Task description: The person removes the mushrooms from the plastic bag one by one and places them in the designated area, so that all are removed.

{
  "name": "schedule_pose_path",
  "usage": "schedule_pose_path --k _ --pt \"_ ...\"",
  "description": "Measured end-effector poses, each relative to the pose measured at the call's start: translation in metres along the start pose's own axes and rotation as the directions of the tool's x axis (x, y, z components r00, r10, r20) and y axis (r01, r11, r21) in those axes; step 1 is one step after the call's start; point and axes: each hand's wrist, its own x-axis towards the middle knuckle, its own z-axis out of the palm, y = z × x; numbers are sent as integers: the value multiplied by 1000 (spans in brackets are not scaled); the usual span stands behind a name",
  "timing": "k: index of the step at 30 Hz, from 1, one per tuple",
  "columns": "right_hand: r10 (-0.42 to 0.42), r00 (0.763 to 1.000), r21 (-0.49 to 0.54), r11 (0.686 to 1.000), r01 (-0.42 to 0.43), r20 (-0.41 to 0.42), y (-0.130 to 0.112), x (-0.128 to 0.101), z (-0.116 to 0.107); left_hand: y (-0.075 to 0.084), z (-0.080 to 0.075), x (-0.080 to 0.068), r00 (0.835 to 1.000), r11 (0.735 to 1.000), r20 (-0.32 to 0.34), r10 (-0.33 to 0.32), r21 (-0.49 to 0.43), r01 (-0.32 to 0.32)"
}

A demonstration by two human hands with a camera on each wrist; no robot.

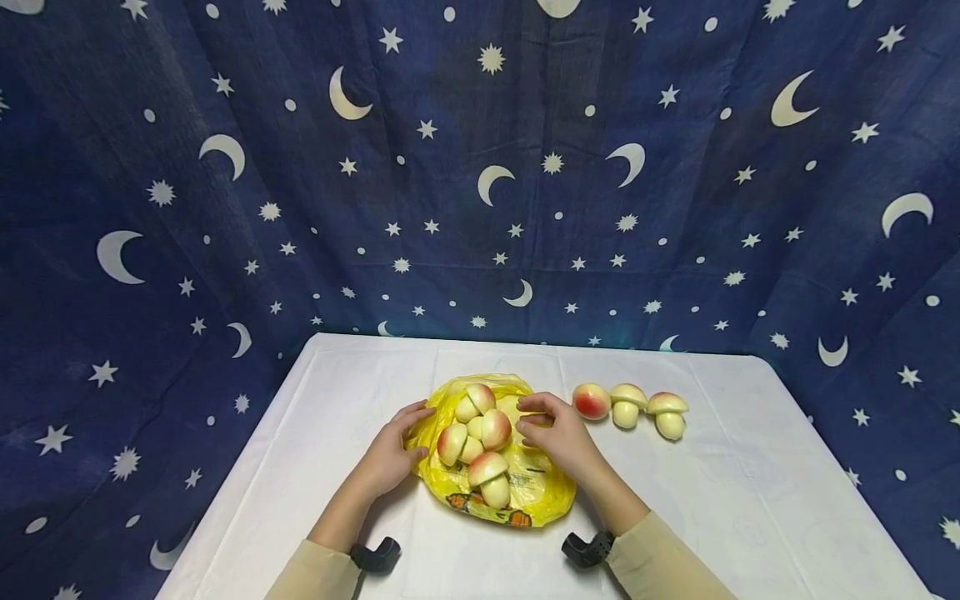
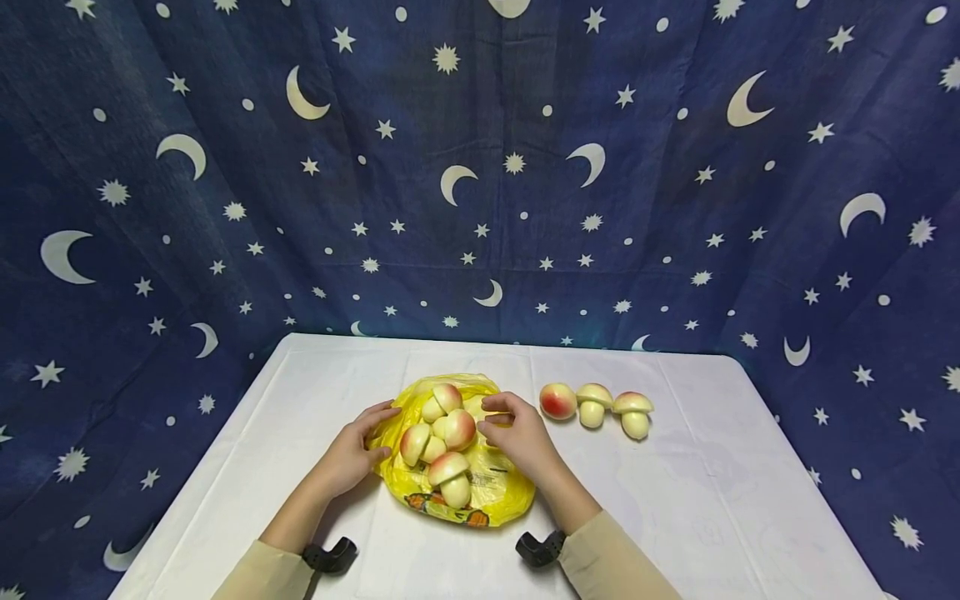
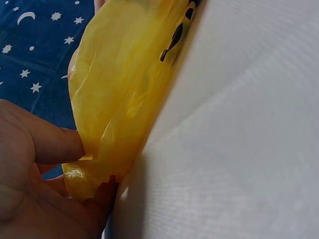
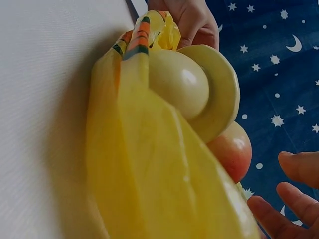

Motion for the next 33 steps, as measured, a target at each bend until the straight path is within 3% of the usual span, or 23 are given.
schedule_pose_path --k 33 --pt "-10 996 -107 994 20 90 9 19 19 0 -1 0 1000 1000 4 9 3 -9"
